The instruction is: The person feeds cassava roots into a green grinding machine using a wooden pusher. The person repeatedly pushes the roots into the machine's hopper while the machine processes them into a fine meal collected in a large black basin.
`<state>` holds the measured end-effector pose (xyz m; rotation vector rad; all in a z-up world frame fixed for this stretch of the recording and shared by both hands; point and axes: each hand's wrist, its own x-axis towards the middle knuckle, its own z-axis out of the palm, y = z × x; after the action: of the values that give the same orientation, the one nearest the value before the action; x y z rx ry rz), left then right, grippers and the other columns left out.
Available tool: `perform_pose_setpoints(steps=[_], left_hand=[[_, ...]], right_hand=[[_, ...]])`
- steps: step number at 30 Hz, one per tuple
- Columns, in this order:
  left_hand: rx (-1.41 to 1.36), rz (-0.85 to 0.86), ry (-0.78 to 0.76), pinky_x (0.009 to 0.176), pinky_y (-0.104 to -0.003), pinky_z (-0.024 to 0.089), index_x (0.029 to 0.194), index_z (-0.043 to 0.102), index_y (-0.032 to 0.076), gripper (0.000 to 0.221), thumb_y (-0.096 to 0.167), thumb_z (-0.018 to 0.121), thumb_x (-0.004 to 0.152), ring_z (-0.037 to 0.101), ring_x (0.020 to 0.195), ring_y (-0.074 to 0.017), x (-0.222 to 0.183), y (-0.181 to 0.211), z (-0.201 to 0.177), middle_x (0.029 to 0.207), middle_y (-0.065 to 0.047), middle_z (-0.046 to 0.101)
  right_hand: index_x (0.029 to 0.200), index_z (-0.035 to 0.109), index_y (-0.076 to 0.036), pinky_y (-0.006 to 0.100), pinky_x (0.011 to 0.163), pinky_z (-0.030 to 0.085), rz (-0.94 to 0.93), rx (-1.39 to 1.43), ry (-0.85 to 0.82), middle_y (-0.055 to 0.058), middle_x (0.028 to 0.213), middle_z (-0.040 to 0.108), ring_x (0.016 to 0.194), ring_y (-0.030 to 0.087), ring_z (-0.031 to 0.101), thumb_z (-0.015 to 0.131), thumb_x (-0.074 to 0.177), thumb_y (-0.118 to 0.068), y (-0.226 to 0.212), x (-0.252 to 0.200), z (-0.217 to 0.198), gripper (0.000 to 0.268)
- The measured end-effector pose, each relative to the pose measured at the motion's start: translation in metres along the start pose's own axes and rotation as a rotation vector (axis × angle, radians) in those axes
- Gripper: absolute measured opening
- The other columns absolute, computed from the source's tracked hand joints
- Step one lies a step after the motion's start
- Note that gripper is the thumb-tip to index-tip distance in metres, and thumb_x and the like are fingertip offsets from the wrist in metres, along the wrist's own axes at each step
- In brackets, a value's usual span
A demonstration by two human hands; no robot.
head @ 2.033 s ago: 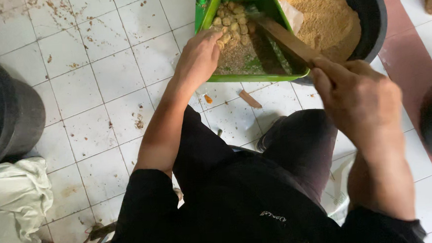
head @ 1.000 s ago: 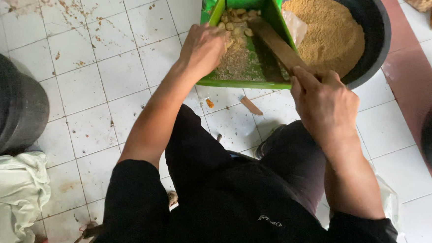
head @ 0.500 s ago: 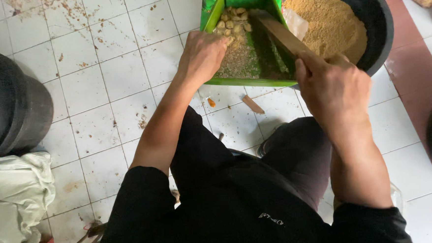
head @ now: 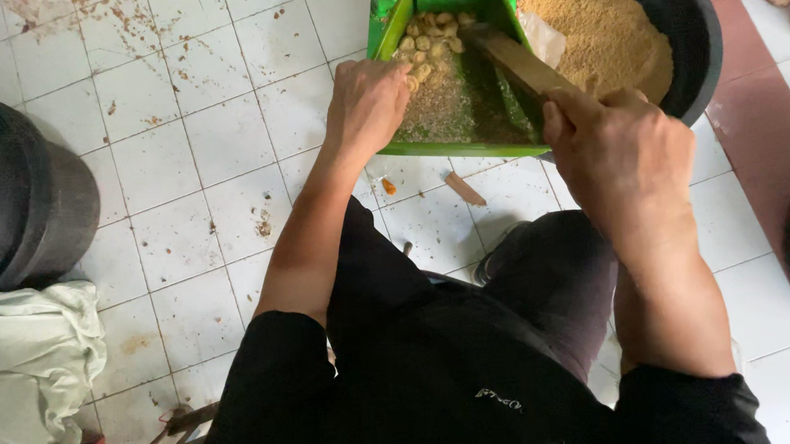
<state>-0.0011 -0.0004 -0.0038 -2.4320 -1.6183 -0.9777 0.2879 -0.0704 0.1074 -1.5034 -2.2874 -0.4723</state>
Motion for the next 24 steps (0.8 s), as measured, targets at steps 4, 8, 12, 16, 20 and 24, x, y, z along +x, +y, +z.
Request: perform_pose_setpoints(steps=[4, 8, 12, 16, 20, 24], left_hand=[[0.032, 0.015, 0.019, 0.088, -0.049, 0.047, 0.112, 0.073, 0.002, 0.019, 0.008, 0.066, 0.095, 0.069, 0.089, -0.0310, -0.002, 0.003, 0.001, 0.093, -0.012, 0.074], [0.023, 0.000, 0.017, 0.089, -0.049, 0.046, 0.112, 0.072, 0.003, 0.019, 0.009, 0.066, 0.095, 0.069, 0.093, -0.0312, -0.001, 0.004, -0.003, 0.095, -0.013, 0.074], [0.026, 0.004, 0.019, 0.089, -0.048, 0.046, 0.112, 0.072, 0.003, 0.019, 0.009, 0.066, 0.095, 0.070, 0.094, -0.0316, -0.005, 0.005, -0.002, 0.097, -0.013, 0.074], [0.001, 0.021, 0.009, 0.088, -0.048, 0.047, 0.112, 0.072, 0.003, 0.016, 0.009, 0.066, 0.098, 0.069, 0.093, -0.0321, -0.002, 0.005, -0.003, 0.098, -0.013, 0.075], [0.016, 0.022, 0.014, 0.088, -0.048, 0.047, 0.114, 0.073, 0.001, 0.021, 0.005, 0.067, 0.094, 0.070, 0.091, -0.0313, -0.001, 0.007, -0.009, 0.095, -0.013, 0.075], [0.026, 0.033, 0.012, 0.089, -0.047, 0.049, 0.114, 0.072, 0.002, 0.022, 0.003, 0.068, 0.093, 0.072, 0.091, -0.0291, -0.003, 0.010, -0.011, 0.097, -0.013, 0.076]], right_hand=[[0.113, 0.080, -0.023, 0.042, 0.049, 0.054, 0.031, 0.036, 0.015, 0.012, 0.079, 0.068, 0.060, 0.030, 0.068, 0.071, 0.106, -0.033, -0.013, 0.006, 0.005, 0.015], [0.114, 0.079, -0.024, 0.043, 0.048, 0.055, 0.073, 0.039, -0.011, 0.013, 0.080, 0.068, 0.059, 0.031, 0.069, 0.072, 0.103, -0.034, -0.021, 0.003, 0.018, 0.017], [0.118, 0.079, -0.025, 0.045, 0.054, 0.055, 0.134, 0.106, 0.021, 0.013, 0.084, 0.067, 0.065, 0.033, 0.069, 0.072, 0.107, -0.036, -0.018, -0.023, 0.020, 0.017], [0.115, 0.080, -0.025, 0.042, 0.050, 0.055, 0.105, 0.098, 0.024, 0.012, 0.081, 0.067, 0.060, 0.030, 0.068, 0.074, 0.104, -0.036, -0.024, -0.017, 0.027, 0.016], [0.117, 0.080, -0.024, 0.040, 0.054, 0.056, 0.114, 0.106, 0.063, 0.009, 0.087, 0.070, 0.066, 0.028, 0.070, 0.073, 0.104, -0.032, -0.024, -0.013, 0.030, 0.016], [0.118, 0.080, -0.019, 0.039, 0.062, 0.056, 0.132, 0.201, 0.105, 0.008, 0.098, 0.074, 0.076, 0.027, 0.072, 0.074, 0.110, -0.027, -0.003, -0.051, 0.010, 0.013]])
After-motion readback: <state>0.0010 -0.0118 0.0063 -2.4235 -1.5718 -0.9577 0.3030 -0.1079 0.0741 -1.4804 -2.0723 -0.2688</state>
